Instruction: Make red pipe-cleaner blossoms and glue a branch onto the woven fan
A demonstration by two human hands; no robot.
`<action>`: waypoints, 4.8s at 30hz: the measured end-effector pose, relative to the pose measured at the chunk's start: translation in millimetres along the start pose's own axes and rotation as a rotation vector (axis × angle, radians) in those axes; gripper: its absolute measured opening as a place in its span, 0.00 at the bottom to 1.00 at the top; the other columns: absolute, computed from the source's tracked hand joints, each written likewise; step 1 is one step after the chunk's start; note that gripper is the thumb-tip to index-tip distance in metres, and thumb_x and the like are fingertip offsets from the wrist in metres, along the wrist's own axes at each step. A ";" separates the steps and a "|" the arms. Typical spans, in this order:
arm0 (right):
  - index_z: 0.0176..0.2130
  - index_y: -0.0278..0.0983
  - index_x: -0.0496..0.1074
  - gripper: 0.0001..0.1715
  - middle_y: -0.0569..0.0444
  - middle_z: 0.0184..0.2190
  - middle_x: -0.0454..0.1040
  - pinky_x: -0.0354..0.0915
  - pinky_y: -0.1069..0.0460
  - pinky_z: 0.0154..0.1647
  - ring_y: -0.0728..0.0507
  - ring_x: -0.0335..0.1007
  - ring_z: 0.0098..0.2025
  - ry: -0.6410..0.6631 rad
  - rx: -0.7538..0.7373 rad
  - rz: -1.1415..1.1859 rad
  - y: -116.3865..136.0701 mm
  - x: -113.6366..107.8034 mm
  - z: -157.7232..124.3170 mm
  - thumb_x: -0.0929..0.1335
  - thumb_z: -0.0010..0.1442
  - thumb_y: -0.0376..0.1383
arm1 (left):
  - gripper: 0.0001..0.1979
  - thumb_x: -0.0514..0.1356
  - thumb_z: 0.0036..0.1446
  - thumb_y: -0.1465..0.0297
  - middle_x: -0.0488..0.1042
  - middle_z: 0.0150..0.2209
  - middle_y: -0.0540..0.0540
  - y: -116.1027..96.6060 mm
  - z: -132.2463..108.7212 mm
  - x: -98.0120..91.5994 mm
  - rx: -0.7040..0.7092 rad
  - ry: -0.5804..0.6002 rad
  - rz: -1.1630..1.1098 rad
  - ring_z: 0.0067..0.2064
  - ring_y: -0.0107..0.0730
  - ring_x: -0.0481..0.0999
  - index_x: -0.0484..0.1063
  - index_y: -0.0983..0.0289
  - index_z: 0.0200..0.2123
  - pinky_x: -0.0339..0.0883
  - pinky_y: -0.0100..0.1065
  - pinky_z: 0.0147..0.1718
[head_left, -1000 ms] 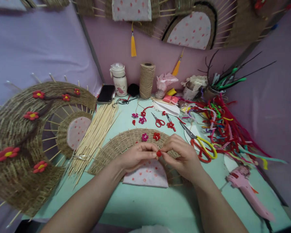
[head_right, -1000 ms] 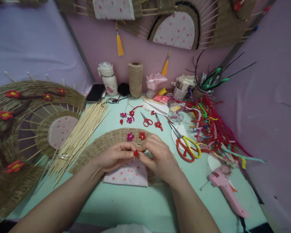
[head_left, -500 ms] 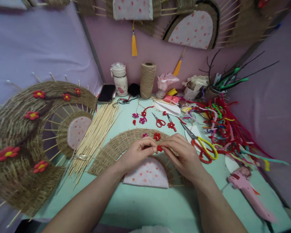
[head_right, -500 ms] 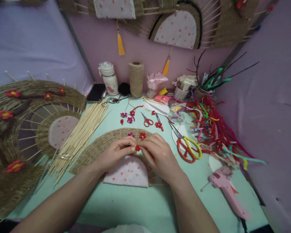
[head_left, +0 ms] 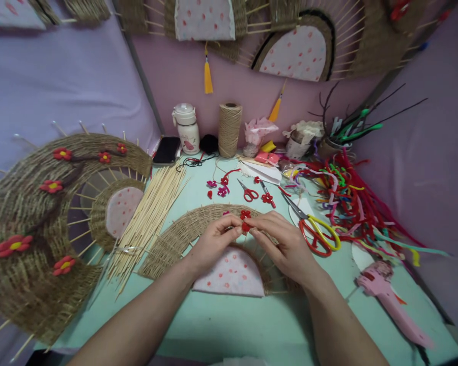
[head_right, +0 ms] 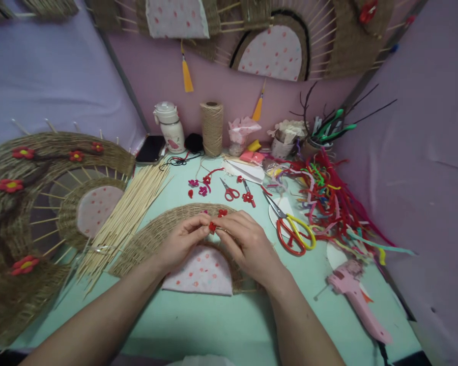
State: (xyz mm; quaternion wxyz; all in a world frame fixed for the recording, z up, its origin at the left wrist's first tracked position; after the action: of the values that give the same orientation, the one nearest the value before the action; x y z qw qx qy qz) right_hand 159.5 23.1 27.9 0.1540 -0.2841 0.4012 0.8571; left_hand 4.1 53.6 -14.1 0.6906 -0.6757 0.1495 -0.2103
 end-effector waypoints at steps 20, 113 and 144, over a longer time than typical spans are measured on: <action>0.37 0.40 0.77 0.06 0.54 0.33 0.78 0.69 0.48 0.41 0.45 0.73 0.38 -0.054 0.196 0.262 -1.7 2.6 0.8 0.69 0.60 0.32 | 0.12 0.68 0.48 0.63 0.67 0.31 0.52 3.8 -2.3 8.9 -0.181 0.096 -0.405 0.36 0.30 0.66 0.73 0.65 0.26 0.59 0.34 0.39; 0.35 0.41 0.81 0.06 0.53 0.34 0.81 0.70 0.49 0.42 0.44 0.76 0.38 -0.236 0.457 0.280 -22.6 23.6 -7.1 0.72 0.56 0.36 | 0.03 0.61 0.55 0.73 0.78 0.31 0.52 -4.0 -4.6 -4.3 0.039 -0.282 0.250 0.33 0.28 0.74 0.77 0.64 0.32 0.67 0.31 0.35; 0.33 0.38 0.80 0.11 0.50 0.34 0.81 0.70 0.48 0.40 0.43 0.76 0.36 -0.342 0.754 0.599 -31.6 15.9 -9.4 0.75 0.50 0.41 | 0.09 0.64 0.53 0.67 0.74 0.29 0.53 -10.0 14.9 -2.6 -0.379 -0.132 -0.127 0.27 0.23 0.68 0.75 0.68 0.32 0.61 0.27 0.27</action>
State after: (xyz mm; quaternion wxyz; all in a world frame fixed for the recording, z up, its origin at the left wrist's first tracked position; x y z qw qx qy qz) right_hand 165.9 36.4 -5.6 0.0568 0.0628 0.7154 0.6936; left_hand 8.3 67.9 -3.7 0.5449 -0.8138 0.0977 -0.1768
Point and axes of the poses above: each hand's wrist, its own z-axis towards the middle knuckle, its own x-axis out of the palm, y = z × x, the point moved 4 cm from there along z, towards the middle knuckle
